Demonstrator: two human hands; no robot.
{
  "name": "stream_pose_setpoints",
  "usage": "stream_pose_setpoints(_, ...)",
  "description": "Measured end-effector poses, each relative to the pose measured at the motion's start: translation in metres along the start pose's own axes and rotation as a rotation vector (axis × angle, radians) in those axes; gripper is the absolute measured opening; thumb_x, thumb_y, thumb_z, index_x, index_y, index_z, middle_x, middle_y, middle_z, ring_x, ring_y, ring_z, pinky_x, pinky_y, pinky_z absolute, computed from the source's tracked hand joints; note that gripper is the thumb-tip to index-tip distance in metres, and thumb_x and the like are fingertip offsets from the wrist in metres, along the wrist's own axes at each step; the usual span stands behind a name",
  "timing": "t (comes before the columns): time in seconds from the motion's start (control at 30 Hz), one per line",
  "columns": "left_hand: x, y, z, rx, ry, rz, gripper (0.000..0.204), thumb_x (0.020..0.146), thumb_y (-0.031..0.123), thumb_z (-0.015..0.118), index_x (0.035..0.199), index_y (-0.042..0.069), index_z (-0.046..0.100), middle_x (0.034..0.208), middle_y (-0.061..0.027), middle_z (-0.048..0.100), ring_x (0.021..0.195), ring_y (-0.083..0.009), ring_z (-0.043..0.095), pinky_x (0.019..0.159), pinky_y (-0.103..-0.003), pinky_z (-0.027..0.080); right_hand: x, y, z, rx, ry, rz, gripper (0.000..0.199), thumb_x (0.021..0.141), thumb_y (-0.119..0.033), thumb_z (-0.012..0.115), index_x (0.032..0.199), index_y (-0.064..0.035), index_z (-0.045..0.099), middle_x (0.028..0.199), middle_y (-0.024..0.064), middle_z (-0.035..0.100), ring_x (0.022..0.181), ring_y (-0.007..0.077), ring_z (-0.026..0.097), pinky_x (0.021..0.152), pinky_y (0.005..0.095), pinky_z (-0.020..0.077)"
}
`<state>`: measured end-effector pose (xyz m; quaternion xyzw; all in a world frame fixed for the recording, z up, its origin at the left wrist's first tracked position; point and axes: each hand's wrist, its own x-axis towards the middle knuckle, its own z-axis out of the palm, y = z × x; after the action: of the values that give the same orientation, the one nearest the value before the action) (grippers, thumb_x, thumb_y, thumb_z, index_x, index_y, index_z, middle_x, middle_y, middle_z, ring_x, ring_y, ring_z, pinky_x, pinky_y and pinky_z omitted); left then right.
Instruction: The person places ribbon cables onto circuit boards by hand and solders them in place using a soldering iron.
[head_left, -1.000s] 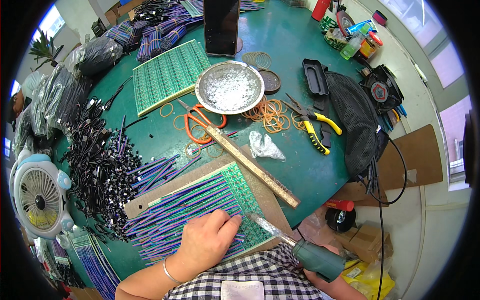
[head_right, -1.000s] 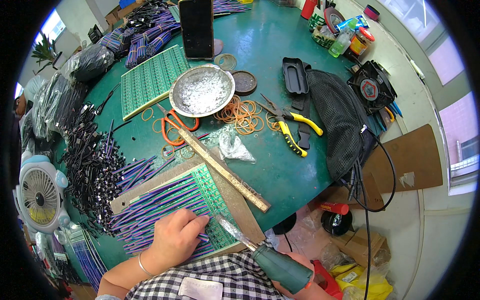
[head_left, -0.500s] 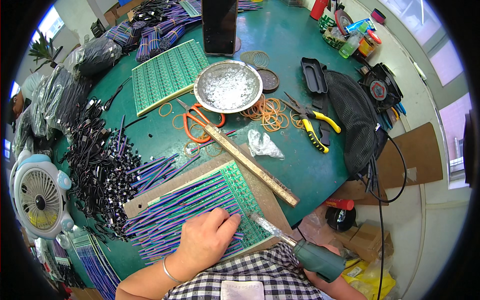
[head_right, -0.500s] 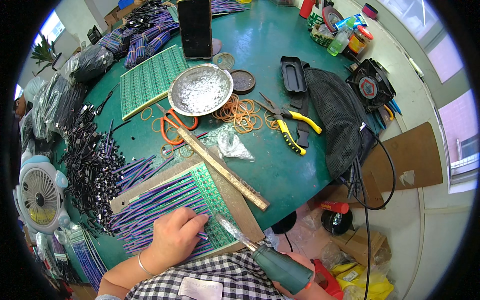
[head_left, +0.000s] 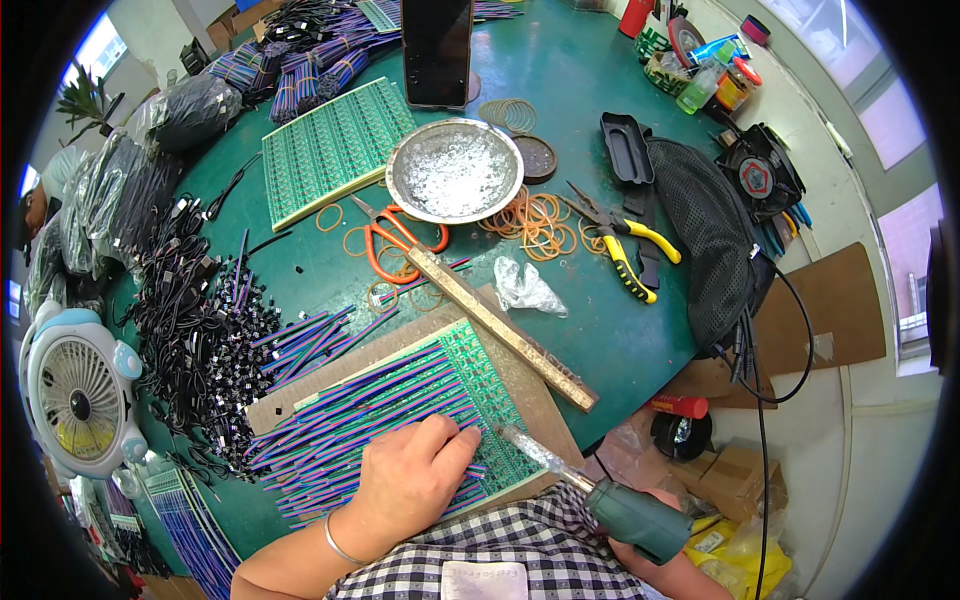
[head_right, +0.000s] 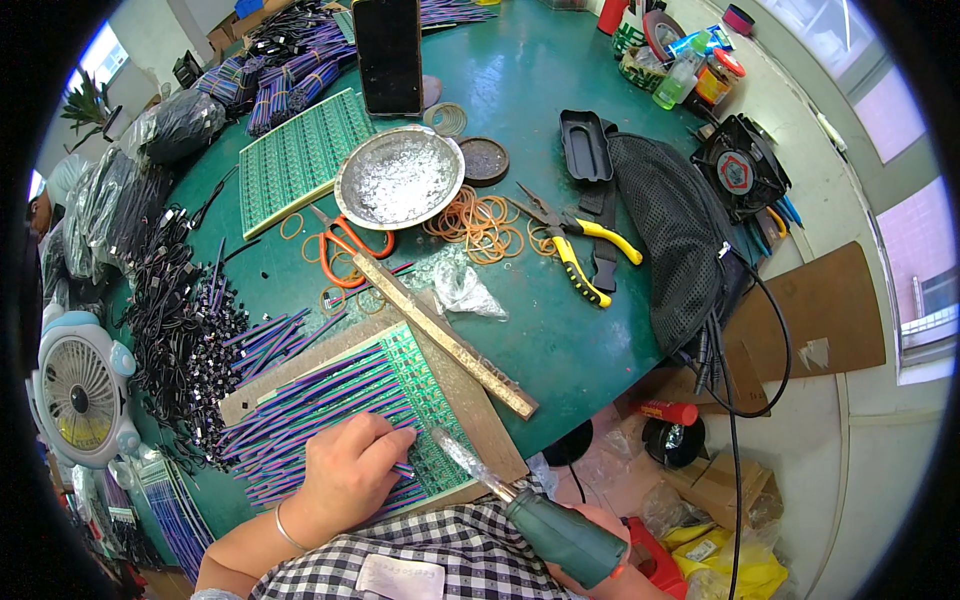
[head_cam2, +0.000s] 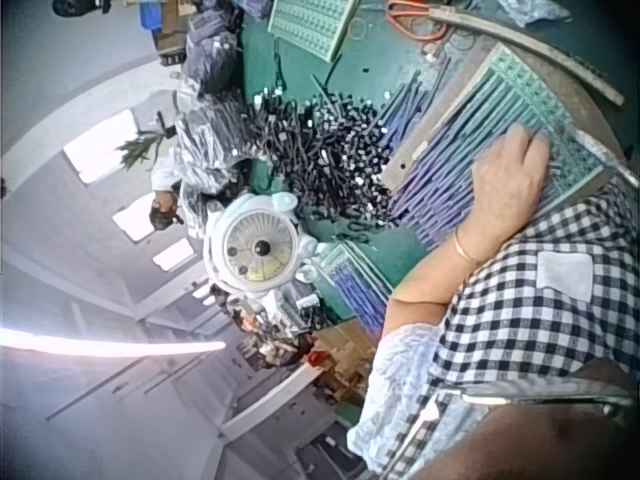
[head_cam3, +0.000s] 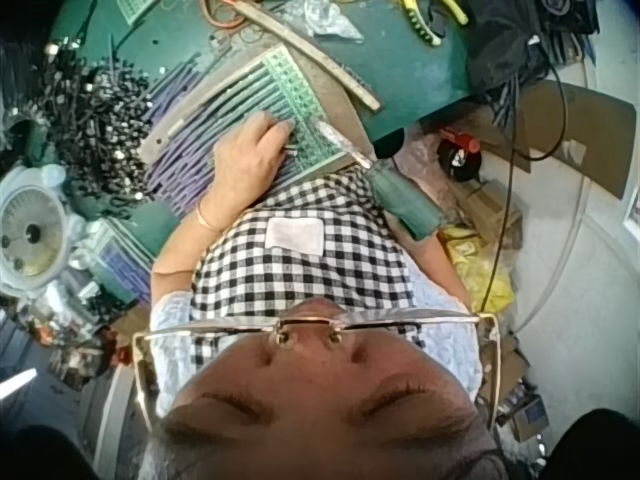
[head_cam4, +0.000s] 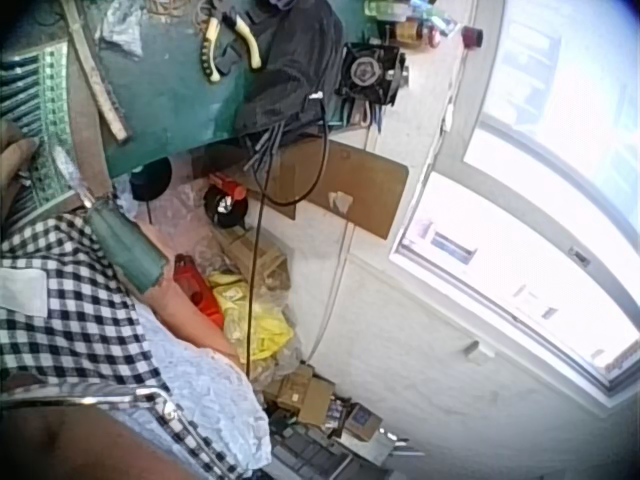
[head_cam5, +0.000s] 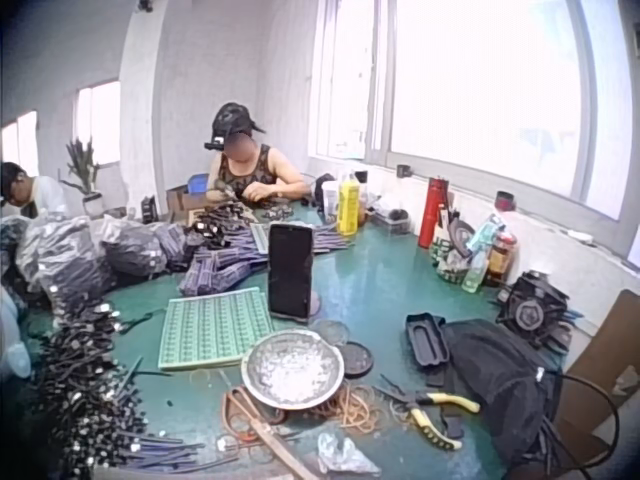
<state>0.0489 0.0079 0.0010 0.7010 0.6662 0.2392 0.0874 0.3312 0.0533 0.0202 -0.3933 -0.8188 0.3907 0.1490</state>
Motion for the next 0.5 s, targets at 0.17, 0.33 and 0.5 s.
stream_pose_setpoints(0.17,0.000,0.001,-0.001,-0.001,-0.001,0.000,0.032,0.057,0.008,0.071,0.089,0.010,0.065,0.078,-0.0028,0.056,0.063,-0.0198,0.058,0.051,-0.032,0.047,-0.001,0.002,0.004,-0.014,0.020,-0.028,0.020,0.073,-0.018,0.067,0.090,-0.0073,0.067,0.086,0.0075,0.066,0.082,0.0278,0.060,0.074,0.0390,0.0443)
stream_pose_setpoints(0.33,0.000,0.001,-0.001,0.004,-0.002,0.001,0.033,0.058,0.008,0.071,0.090,0.011,0.065,0.077,-0.0028,0.055,0.063,-0.0199,0.057,0.051,-0.032,0.046,0.000,0.000,0.004,-0.095,0.059,-0.046,0.021,0.073,-0.017,0.067,0.091,-0.0069,0.067,0.087,0.0078,0.066,0.081,0.0274,0.060,0.073,0.0395,0.0446)
stream_pose_setpoints(0.5,-0.001,0.001,-0.001,0.010,0.001,0.000,0.032,0.058,0.008,0.071,0.089,0.011,0.065,0.078,-0.0030,0.055,0.063,-0.0201,0.058,0.051,-0.032,0.047,0.006,-0.001,-0.005,0.142,-0.094,0.142,0.029,0.080,-0.025,0.066,0.096,-0.0023,0.058,0.082,0.0081,0.066,0.078,0.0204,0.061,0.078,0.0355,0.0434)
